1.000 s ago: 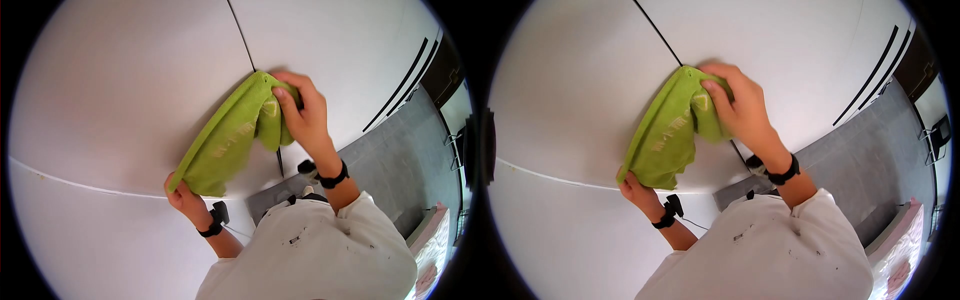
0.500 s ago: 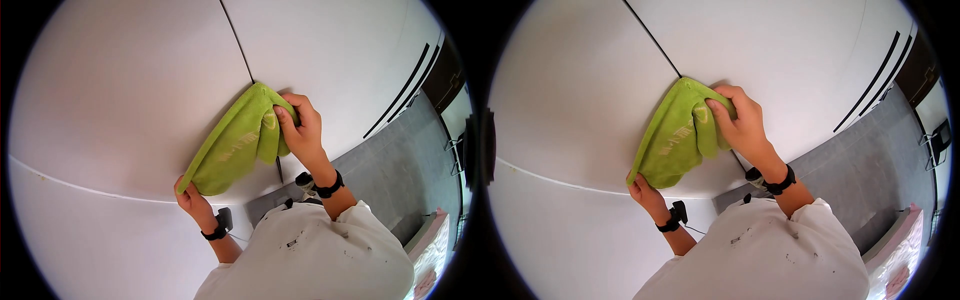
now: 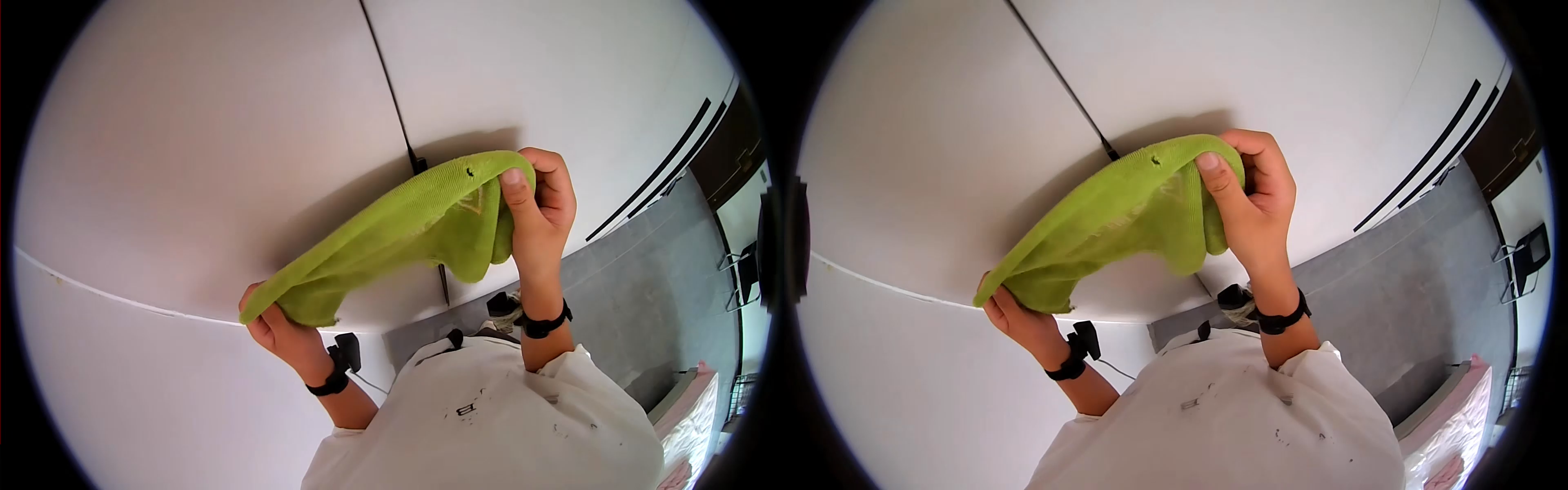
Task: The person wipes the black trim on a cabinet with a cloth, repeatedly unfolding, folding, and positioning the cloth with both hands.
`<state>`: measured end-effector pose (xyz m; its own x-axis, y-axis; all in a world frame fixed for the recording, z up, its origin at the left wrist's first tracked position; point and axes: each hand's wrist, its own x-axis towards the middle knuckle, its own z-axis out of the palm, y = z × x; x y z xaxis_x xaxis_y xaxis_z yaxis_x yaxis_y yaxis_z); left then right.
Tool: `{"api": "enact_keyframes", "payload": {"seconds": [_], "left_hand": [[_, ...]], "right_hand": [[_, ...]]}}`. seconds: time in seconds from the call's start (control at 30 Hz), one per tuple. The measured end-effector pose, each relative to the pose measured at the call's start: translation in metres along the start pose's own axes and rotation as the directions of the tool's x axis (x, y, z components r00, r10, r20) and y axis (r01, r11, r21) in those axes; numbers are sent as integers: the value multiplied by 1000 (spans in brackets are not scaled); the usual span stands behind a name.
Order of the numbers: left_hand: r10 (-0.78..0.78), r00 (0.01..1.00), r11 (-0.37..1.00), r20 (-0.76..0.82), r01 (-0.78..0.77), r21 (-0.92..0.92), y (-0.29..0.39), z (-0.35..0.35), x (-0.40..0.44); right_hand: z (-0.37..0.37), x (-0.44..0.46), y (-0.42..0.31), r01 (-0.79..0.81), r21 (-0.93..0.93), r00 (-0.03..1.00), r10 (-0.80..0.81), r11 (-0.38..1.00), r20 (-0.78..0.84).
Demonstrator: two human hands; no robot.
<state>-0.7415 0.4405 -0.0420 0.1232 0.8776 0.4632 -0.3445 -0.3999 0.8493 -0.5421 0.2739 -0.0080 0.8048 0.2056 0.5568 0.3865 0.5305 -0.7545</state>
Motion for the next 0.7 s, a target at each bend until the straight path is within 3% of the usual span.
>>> {"api": "enact_keyframes", "payload": {"seconds": [0.07,0.1,0.17,0.23,0.27,0.3,0.33,0.37,0.43,0.5,0.57,0.7], "left_hand": [[-17,996,983,-83,32,181,11,16,0],[-4,999,983,-44,12,181,13,23,2],[-157,986,988,-56,156,-22,18,29,-2],[-159,987,984,27,161,-75,15,32,-5],[-134,990,990,54,135,-31,13,34,-7],[-104,991,995,82,103,14,12,34,-12],[57,981,979,186,-92,182,6,28,-15],[71,972,983,224,-107,151,2,21,-12],[-120,965,991,235,104,81,5,19,-13],[-147,951,988,273,130,78,5,18,-8],[-69,976,996,207,57,64,5,13,-5],[-146,955,983,259,169,-70,28,24,-12]], "right_hand": [[-2,1,6,-7,-30,999,5,1000,-47],[-4,2,14,10,-107,997,-18,994,-74],[-16,4,22,23,-197,986,-55,980,-158],[-32,11,23,-11,-472,983,-76,882,-166],[-39,14,22,-37,-509,973,-86,860,-216],[-45,14,21,-35,-504,956,-118,863,-270],[-45,7,22,-62,-526,948,-114,848,-296],[-45,1,24,-88,-557,944,-109,826,-311],[-44,1,30,-150,-586,934,-81,796,-349],[-46,0,32,-207,-612,928,-44,763,-370],[-47,1,37,-318,-549,900,64,773,-430],[-43,9,37,-294,-648,929,51,702,-367]]}}
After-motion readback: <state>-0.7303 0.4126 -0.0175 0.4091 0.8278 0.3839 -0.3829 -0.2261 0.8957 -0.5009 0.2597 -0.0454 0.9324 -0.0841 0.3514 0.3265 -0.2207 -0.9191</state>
